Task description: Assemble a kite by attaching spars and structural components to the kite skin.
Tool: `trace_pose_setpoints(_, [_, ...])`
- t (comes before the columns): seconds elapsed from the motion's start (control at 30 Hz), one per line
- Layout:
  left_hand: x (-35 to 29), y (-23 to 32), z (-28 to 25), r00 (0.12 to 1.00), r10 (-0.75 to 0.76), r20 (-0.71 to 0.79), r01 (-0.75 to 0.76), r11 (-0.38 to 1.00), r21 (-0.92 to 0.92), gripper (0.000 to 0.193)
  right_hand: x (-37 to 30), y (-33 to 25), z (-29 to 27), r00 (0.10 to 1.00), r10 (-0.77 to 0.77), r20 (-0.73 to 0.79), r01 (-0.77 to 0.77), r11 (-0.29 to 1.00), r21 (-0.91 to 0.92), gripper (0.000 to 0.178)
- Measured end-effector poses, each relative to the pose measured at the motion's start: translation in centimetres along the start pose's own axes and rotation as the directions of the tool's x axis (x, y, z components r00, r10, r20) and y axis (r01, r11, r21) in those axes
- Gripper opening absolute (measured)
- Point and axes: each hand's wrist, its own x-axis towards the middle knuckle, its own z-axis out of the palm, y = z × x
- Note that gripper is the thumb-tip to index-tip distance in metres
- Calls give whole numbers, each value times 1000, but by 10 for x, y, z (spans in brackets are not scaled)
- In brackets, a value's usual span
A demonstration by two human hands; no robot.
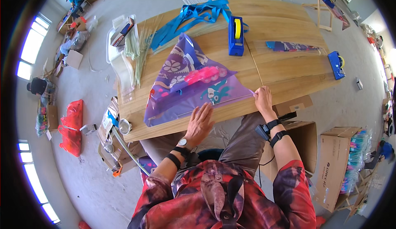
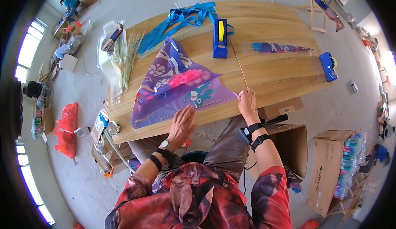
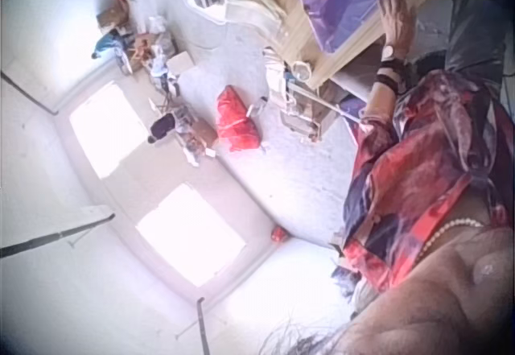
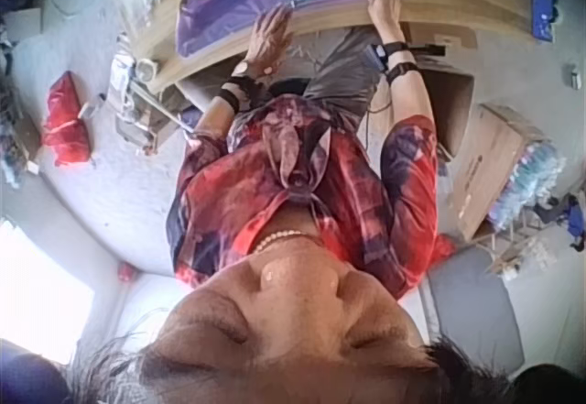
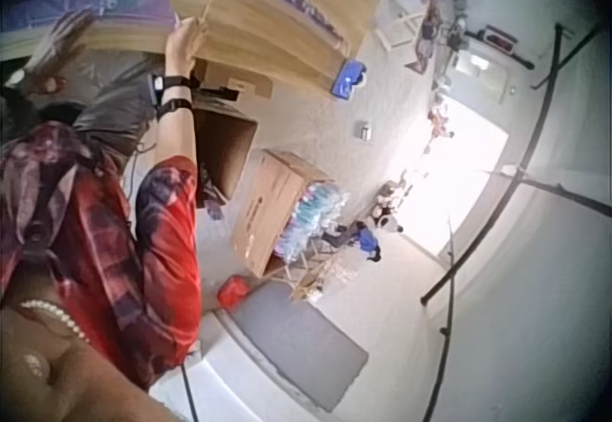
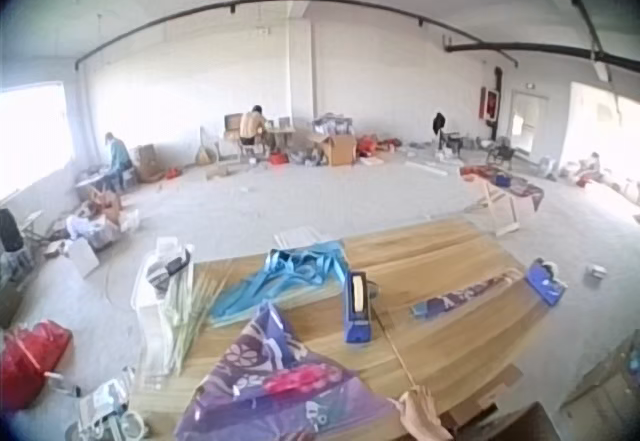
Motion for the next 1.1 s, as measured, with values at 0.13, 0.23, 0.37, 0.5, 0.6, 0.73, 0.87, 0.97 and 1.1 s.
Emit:
trace_pose_setpoints(0.13, [15,2,21,999,34,42,-35,999,21,64,5,1,0,999,45,-8,-44,991,126,15])
trace_pose_setpoints(0.23, [16,1,27,999,13,30,-14,1000,16,64,6,-4,-2,991,131,29,-134,965,226,18])
trace_pose_setpoints(0.37, [17,2,27,999,14,46,-15,1000,24,64,3,-4,2,989,137,-56,-116,952,284,26])
trace_pose_setpoints(0.5, [16,1,27,999,4,37,-5,999,36,62,-3,-13,2,987,128,-95,-96,953,287,31])
trace_pose_setpoints(0.6, [16,1,25,1000,4,22,-4,1000,20,62,-6,-20,3,980,73,-184,-27,971,239,30])
trace_pose_setpoints(0.73, [17,1,24,1000,14,14,-14,1000,-4,62,-8,-22,1,981,82,-177,-42,975,220,31])
trace_pose_setpoints(0.87, [16,0,24,1000,22,7,-22,1000,0,63,-5,-22,0,970,21,-243,24,983,181,28])
trace_pose_setpoints(0.97, [13,-2,25,1000,26,14,-26,1000,0,63,-1,-17,-4,993,113,-30,-103,967,232,27])
trace_pose_setpoints(1.1, [13,-2,24,1000,26,12,-26,999,-22,61,-2,-10,-10,988,154,-10,-145,951,272,26])
